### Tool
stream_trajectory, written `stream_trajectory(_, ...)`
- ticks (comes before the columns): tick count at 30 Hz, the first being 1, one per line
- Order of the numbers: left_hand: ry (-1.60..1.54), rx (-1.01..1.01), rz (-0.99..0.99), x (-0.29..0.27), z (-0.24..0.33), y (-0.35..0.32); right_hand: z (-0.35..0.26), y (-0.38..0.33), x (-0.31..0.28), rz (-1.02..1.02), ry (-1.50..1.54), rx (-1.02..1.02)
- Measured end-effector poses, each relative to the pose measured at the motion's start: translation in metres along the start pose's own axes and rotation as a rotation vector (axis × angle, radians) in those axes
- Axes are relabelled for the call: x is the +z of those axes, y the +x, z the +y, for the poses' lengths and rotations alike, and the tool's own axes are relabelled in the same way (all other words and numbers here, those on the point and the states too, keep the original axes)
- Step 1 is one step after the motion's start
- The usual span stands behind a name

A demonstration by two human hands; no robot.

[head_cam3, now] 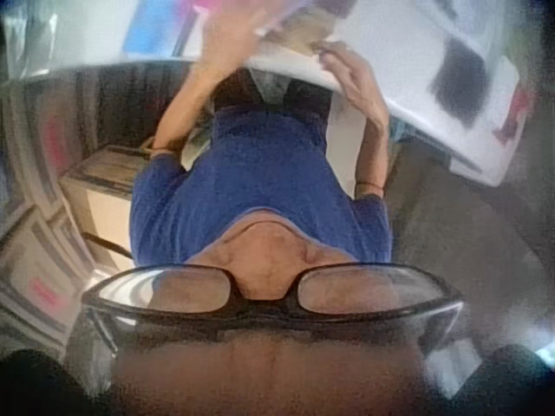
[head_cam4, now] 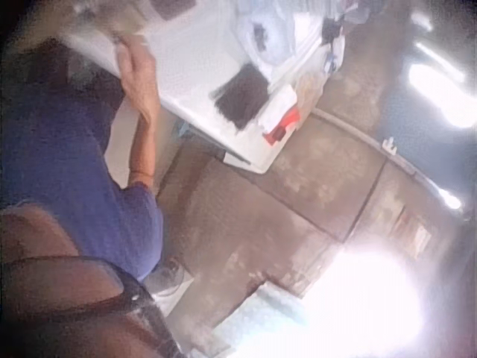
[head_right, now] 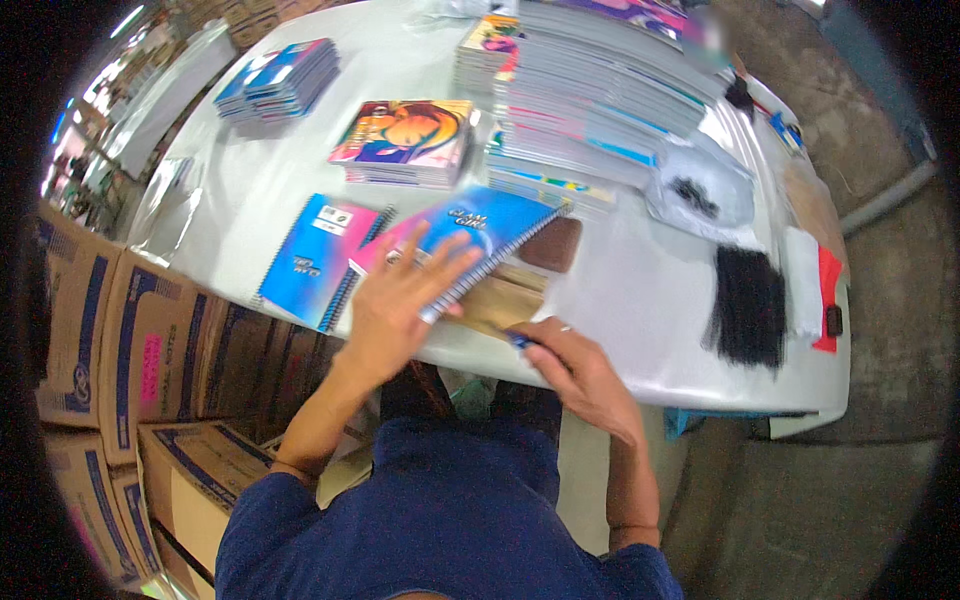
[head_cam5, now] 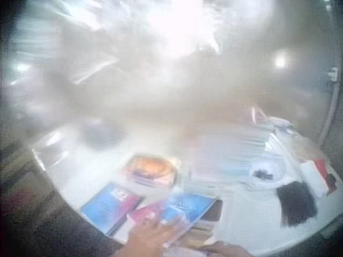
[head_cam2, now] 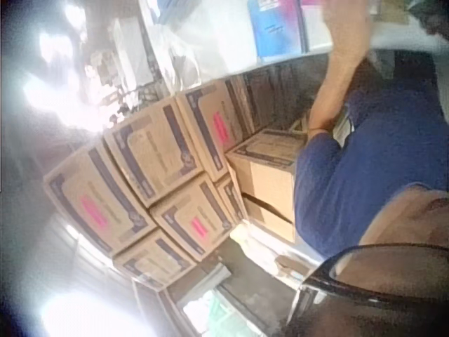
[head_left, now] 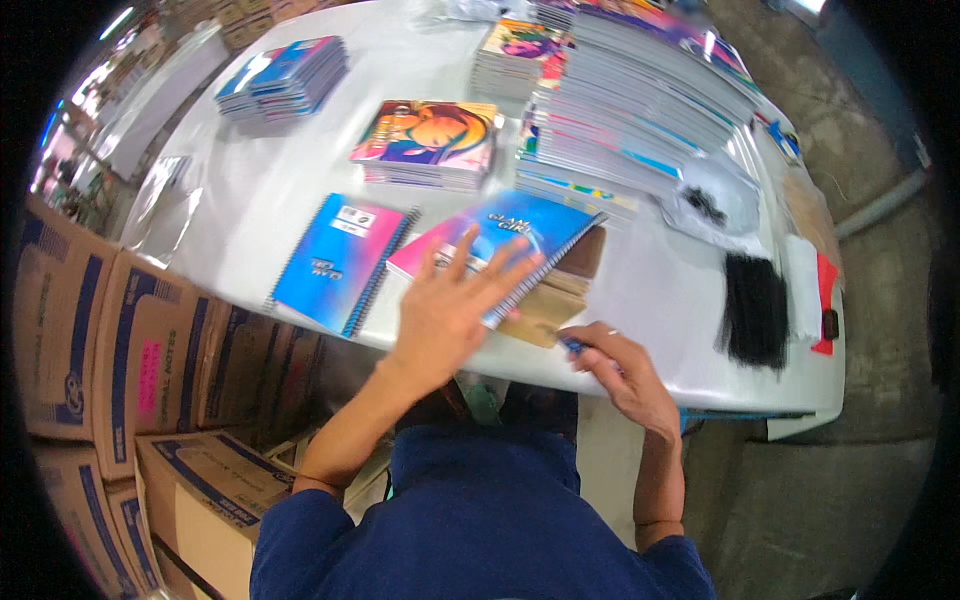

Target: The person is assembling spiral notebooks by aligning the pages and covers on a wooden stand, then manually threading a plastic coil through the holes and using pliers to secure the ends.

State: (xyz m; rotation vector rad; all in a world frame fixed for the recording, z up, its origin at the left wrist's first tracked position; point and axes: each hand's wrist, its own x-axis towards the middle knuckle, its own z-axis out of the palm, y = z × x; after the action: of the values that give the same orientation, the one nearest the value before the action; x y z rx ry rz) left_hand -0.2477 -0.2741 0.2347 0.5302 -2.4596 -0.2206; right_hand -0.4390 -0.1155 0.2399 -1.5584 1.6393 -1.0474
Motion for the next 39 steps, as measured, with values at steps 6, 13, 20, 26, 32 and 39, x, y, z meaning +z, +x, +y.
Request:
stream_trajectory(6,-0.289,-0.303,0.328,-0.072,-0.075,-0.019,0.050,0.024,-0.029,0.344,-0.433,0.113)
stream_trajectory(13,-0.507,-0.462,-0.237,-0.046,-0.151,-0.126,0.151,0.041,-0.045,0.488,-0.960,0.017)
stream_trajectory(20,-0.125,-0.413,-0.434,-0.036,-0.150,-0.140,0.178,0.036,-0.044,0.514,-1.024,0.010)
stream_trajectory(26,0.029,-0.560,-0.325,-0.021,-0.136,-0.143,0.174,0.037,-0.040,0.501,-1.014,0.038)
stream_trajectory(32,-0.194,-0.523,-0.227,-0.037,-0.146,-0.120,0.180,0.031,-0.044,0.511,-0.959,0.014)
stream_trajectory(39,0.092,-0.770,0.188,-0.027,-0.253,-0.093,0.086,0.048,-0.016,1.023,-0.576,-0.239)
